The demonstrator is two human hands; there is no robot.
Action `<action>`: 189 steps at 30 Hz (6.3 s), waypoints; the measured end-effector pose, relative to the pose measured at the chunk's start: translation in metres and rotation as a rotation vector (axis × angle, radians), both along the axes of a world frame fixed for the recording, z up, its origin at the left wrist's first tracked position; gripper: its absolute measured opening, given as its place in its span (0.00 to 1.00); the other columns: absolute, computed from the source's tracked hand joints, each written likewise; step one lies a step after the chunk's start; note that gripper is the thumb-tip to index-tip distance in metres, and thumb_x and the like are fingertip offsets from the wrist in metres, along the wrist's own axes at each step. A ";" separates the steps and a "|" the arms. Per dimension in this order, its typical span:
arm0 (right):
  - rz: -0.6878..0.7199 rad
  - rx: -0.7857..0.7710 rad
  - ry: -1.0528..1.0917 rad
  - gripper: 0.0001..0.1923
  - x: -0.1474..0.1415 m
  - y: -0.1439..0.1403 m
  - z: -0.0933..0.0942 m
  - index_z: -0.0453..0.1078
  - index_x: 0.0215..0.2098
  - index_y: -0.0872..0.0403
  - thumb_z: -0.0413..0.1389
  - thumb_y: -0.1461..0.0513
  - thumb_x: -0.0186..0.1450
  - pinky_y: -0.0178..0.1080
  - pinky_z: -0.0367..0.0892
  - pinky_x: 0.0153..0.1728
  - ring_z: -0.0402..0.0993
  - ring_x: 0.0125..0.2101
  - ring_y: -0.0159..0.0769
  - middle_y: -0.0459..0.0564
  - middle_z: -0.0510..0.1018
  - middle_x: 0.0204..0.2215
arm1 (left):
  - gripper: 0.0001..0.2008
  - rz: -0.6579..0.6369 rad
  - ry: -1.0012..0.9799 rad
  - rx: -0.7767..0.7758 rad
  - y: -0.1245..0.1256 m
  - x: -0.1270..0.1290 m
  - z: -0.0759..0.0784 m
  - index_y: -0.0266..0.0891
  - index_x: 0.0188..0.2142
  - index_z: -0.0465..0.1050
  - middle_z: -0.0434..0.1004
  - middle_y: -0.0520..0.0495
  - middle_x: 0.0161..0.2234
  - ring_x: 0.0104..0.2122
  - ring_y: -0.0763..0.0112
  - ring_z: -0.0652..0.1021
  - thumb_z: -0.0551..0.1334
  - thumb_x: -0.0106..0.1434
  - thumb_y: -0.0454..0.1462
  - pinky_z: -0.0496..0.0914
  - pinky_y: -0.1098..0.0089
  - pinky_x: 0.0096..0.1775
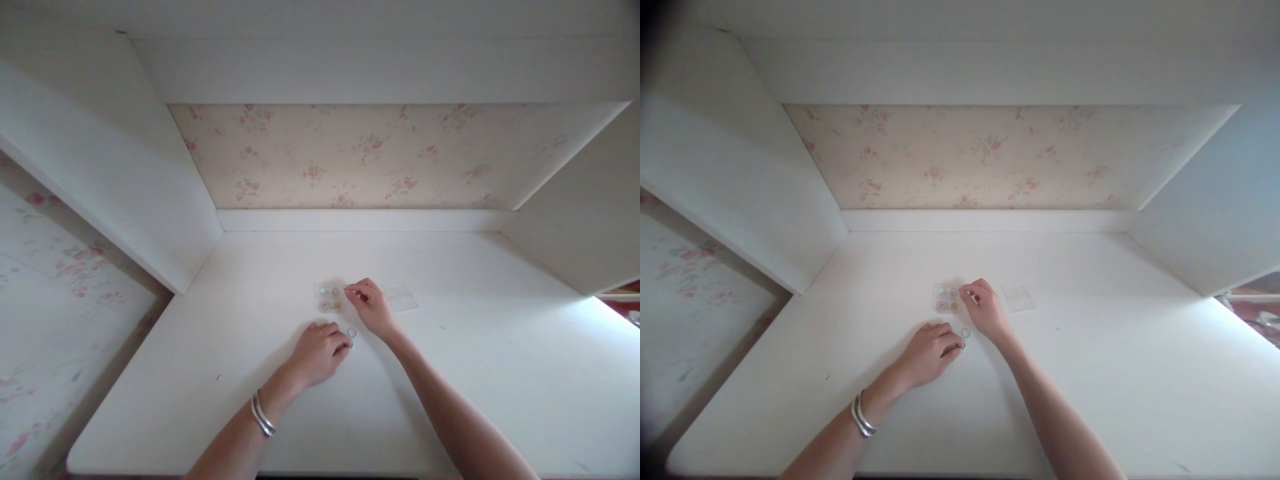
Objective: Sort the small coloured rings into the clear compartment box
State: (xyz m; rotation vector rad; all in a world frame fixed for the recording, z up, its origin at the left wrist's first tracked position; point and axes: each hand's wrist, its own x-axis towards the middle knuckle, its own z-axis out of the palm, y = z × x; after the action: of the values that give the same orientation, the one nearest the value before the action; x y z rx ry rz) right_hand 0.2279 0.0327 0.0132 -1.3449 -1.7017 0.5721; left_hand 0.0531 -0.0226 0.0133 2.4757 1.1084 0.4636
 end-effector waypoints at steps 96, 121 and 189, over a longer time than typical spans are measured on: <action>-0.088 -0.003 -0.075 0.13 0.016 -0.022 -0.009 0.73 0.32 0.52 0.50 0.55 0.65 0.37 0.63 0.34 0.68 0.33 0.36 0.50 0.72 0.31 | 0.09 0.083 -0.116 -0.066 -0.010 -0.004 -0.007 0.40 0.31 0.74 0.74 0.49 0.32 0.35 0.69 0.73 0.56 0.64 0.36 0.62 0.67 0.39; -0.061 -0.113 0.038 0.12 0.030 -0.042 -0.017 0.74 0.32 0.51 0.50 0.56 0.65 0.34 0.60 0.27 0.66 0.27 0.31 0.48 0.71 0.29 | 0.10 0.273 -0.007 0.136 0.091 0.020 0.017 0.41 0.34 0.75 0.73 0.49 0.33 0.34 0.70 0.73 0.55 0.64 0.38 0.64 0.70 0.39; -0.149 -0.167 0.162 0.22 -0.027 -0.010 -0.013 0.68 0.52 0.54 0.49 0.54 0.63 0.38 0.66 0.38 0.70 0.35 0.35 0.51 0.74 0.37 | 0.23 0.305 -0.342 0.089 0.049 -0.028 -0.018 0.42 0.59 0.59 0.69 0.44 0.54 0.52 0.63 0.71 0.54 0.65 0.43 0.68 0.60 0.53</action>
State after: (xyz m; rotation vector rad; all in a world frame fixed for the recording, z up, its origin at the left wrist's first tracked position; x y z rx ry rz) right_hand 0.2005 0.0227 0.0003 -1.4867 -1.4355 0.7288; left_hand 0.0252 0.0261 -0.0045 2.1889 1.3418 1.0028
